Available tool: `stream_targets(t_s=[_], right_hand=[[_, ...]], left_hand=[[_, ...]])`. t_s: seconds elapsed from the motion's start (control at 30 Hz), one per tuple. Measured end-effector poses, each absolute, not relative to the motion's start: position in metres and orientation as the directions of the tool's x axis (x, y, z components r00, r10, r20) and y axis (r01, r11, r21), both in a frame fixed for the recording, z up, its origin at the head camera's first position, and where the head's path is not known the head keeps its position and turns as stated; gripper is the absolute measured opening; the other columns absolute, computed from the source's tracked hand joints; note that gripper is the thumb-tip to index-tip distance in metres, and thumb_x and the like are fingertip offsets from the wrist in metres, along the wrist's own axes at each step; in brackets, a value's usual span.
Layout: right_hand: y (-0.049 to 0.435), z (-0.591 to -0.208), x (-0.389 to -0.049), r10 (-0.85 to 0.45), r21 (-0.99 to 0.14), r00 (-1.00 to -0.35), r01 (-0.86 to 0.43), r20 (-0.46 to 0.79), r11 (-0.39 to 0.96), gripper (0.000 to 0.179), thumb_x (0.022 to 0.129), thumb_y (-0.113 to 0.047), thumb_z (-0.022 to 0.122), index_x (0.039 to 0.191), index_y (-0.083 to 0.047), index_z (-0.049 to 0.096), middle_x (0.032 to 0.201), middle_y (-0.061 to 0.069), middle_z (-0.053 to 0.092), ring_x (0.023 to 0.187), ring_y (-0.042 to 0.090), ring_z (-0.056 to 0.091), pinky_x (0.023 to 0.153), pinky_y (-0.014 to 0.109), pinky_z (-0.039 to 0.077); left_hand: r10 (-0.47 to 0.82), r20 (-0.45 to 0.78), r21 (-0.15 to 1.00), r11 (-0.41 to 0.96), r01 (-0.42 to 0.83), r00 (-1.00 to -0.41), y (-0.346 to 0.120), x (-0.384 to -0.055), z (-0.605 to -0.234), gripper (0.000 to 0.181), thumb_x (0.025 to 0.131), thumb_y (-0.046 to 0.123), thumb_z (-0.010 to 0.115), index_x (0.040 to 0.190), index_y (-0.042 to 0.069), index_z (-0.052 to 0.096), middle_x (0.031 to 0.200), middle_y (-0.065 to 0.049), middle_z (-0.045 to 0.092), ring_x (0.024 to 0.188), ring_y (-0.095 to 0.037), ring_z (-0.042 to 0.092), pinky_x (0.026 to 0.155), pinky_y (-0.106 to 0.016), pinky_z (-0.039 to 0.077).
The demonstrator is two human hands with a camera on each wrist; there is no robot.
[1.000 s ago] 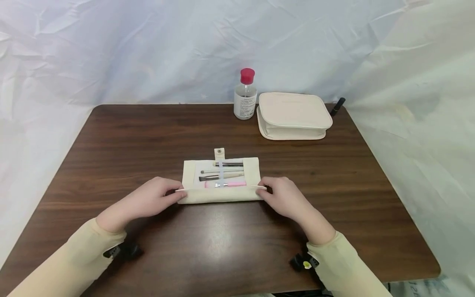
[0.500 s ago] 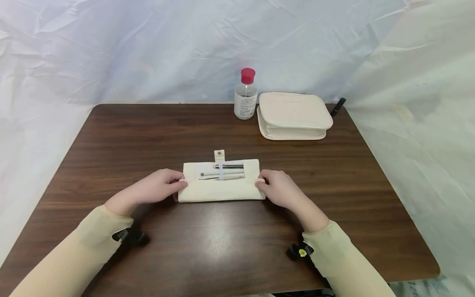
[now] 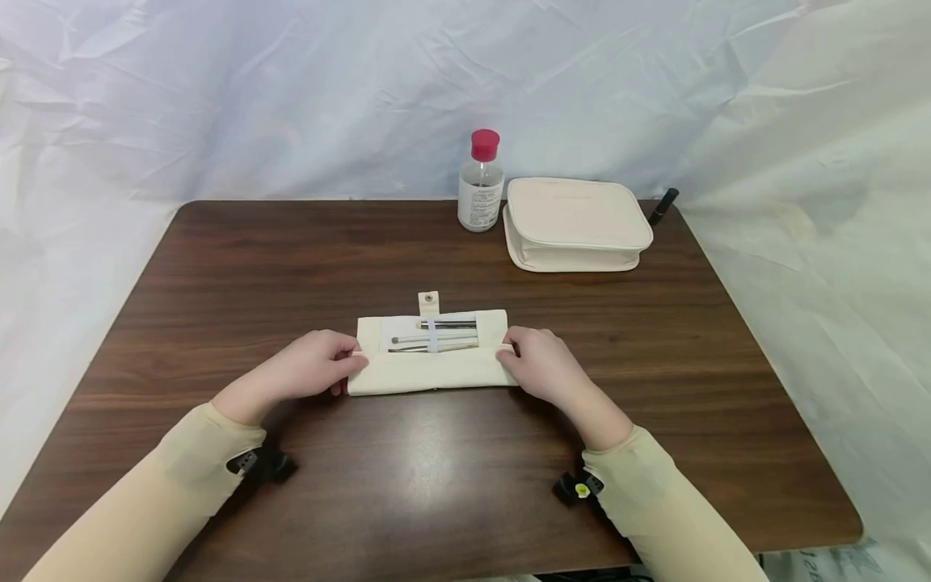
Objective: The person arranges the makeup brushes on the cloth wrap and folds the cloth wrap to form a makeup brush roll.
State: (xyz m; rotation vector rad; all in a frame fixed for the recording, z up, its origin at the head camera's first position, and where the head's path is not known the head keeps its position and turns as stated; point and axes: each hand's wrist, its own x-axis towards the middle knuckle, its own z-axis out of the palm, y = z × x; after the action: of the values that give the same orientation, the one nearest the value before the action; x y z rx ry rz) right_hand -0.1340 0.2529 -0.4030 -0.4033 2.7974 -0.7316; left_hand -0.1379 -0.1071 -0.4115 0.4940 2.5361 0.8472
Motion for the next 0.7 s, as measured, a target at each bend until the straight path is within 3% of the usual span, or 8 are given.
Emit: stream_targets(t_s=[0.2,0.37,0.57,0.7], right_hand=[[0.25,-0.403,-0.136,-0.296,-0.467,-0.942,-0.193,-0.157,0.863,0.017,0.1,-0.022,0.064,0.085,-0.014,0.062,0.062,-0.003,0.048,0.054,0.015,0.045,0.054,0.03,0.038],[0.248,-0.403,-0.137,-0.287,-0.444,-0.939,-0.18,-0.187,0.878,0.015,0.1,-0.022,0.064,0.089,-0.012,0.063,0.063,-0.003,0.05,0.055,0.015,0.045,0.054,0.03,0.037],[0.245,-0.398,-0.14,-0.292,-0.371,-0.936,-0.205,-0.196,0.906,0.019,0.097,-0.025,0.069,0.103,-0.01,0.059,0.069,0.0,0.055,0.059,0.018,0.05,0.056,0.032,0.04],[0.241,-0.397,-0.141,-0.335,-0.321,-0.931,-0.276,-0.144,0.906,0.017,0.094,-0.021,0.072,0.096,-0.014,0.058,0.073,-0.001,0.057,0.064,0.019,0.052,0.058,0.033,0.042]], left_hand=[[0.428,-0.272,0.594,0.779,0.199,-0.862,-0.105,-0.135,-0.41,0.031,0.099,0.024,0.056,0.07,0.017,0.06,0.053,0.007,0.06,0.052,-0.013,0.061,0.065,-0.03,0.05],[0.392,-0.231,0.489,0.838,0.242,-0.89,-0.102,-0.132,-0.408,0.026,0.094,0.027,0.061,0.069,0.02,0.057,0.058,0.007,0.056,0.055,-0.013,0.054,0.057,-0.03,0.043],[0.306,-0.198,0.409,0.889,0.205,-0.931,-0.1,-0.129,-0.405,0.015,0.088,0.031,0.07,0.084,0.022,0.059,0.068,0.006,0.058,0.06,-0.016,0.052,0.052,-0.032,0.04],[0.352,-0.101,0.369,0.882,0.294,-0.93,-0.097,-0.126,-0.403,0.015,0.084,0.022,0.073,0.089,0.023,0.059,0.076,0.005,0.055,0.063,-0.017,0.051,0.054,-0.033,0.041]])
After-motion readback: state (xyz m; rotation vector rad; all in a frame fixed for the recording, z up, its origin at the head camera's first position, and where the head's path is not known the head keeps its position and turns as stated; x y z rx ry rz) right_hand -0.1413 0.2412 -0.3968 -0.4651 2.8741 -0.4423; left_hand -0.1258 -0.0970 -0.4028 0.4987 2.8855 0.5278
